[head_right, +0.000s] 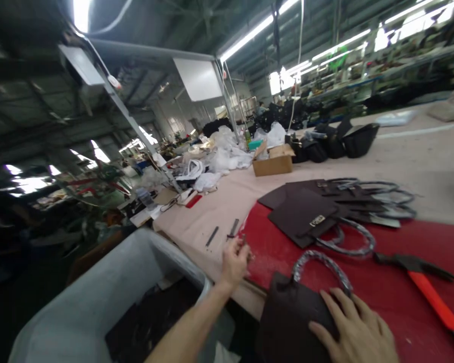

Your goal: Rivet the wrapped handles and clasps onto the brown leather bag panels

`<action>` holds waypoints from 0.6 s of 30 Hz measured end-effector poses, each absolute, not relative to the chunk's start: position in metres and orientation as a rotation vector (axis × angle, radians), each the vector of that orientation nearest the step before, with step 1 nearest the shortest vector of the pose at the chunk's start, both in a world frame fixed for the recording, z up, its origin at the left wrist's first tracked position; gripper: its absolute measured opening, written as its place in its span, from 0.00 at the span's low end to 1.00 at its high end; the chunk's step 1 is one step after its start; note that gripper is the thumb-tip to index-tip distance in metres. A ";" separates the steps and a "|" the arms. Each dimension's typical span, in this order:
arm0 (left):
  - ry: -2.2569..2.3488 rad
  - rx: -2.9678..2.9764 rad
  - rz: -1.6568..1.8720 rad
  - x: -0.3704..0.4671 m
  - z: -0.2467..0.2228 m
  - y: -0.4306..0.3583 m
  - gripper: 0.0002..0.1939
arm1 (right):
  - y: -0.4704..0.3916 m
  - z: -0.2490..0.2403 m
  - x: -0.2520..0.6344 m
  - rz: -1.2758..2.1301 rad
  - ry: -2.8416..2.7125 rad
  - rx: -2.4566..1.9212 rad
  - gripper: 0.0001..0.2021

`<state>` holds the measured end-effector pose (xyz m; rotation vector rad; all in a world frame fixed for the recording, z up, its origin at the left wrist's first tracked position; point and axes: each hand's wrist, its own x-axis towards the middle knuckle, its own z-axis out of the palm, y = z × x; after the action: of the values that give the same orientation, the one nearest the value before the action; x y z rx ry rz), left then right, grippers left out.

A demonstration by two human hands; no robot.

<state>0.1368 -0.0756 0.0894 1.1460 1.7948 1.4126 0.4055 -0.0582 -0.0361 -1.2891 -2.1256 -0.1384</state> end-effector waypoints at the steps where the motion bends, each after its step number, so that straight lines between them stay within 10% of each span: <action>1: 2.032 1.257 1.315 0.116 0.089 -0.069 0.16 | -0.061 -0.035 0.408 -0.159 -2.171 -1.295 0.28; 18: 2.626 1.429 0.494 -0.045 0.021 -0.009 0.09 | -0.077 -0.006 0.401 0.085 -2.243 -1.457 0.29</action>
<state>-0.0447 -0.0091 0.0210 1.4294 2.6260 0.4941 0.4013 -0.0775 -0.0063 -1.4567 -2.2432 0.0847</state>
